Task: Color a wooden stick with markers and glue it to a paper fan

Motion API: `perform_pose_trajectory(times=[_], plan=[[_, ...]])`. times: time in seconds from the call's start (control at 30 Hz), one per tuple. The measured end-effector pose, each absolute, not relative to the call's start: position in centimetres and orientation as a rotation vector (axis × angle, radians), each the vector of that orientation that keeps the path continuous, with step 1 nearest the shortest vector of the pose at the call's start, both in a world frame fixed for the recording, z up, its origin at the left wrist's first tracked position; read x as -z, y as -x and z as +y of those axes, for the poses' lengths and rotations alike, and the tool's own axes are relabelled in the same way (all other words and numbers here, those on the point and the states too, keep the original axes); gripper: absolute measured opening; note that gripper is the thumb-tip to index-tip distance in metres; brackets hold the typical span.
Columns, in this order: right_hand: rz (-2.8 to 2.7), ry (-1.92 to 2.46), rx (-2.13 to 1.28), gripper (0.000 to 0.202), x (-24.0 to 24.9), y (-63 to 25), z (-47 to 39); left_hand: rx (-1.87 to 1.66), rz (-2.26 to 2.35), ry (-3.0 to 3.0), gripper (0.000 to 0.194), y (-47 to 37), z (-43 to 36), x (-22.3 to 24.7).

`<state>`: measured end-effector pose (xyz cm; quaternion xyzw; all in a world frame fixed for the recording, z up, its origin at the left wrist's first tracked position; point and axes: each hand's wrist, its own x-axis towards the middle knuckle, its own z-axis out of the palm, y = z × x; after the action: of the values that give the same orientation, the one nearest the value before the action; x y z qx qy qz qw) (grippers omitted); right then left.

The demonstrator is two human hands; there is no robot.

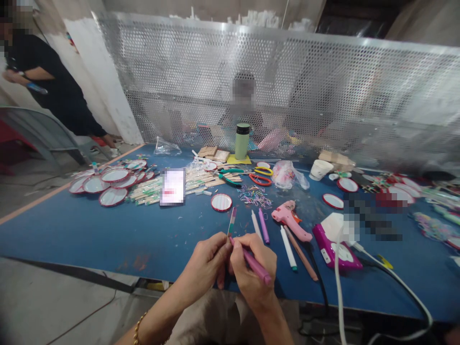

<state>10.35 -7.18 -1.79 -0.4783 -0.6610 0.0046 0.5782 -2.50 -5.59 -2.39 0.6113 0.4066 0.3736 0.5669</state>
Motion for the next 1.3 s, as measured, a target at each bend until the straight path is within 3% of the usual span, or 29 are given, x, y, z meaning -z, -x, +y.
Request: perform_pose_trajectory(times=[1.3], plan=[[-1.519,1.214,-0.017,0.021,1.83,-10.52,-7.31,-0.854,0.927,-1.405,0.039,2.53,-5.52,2.64]])
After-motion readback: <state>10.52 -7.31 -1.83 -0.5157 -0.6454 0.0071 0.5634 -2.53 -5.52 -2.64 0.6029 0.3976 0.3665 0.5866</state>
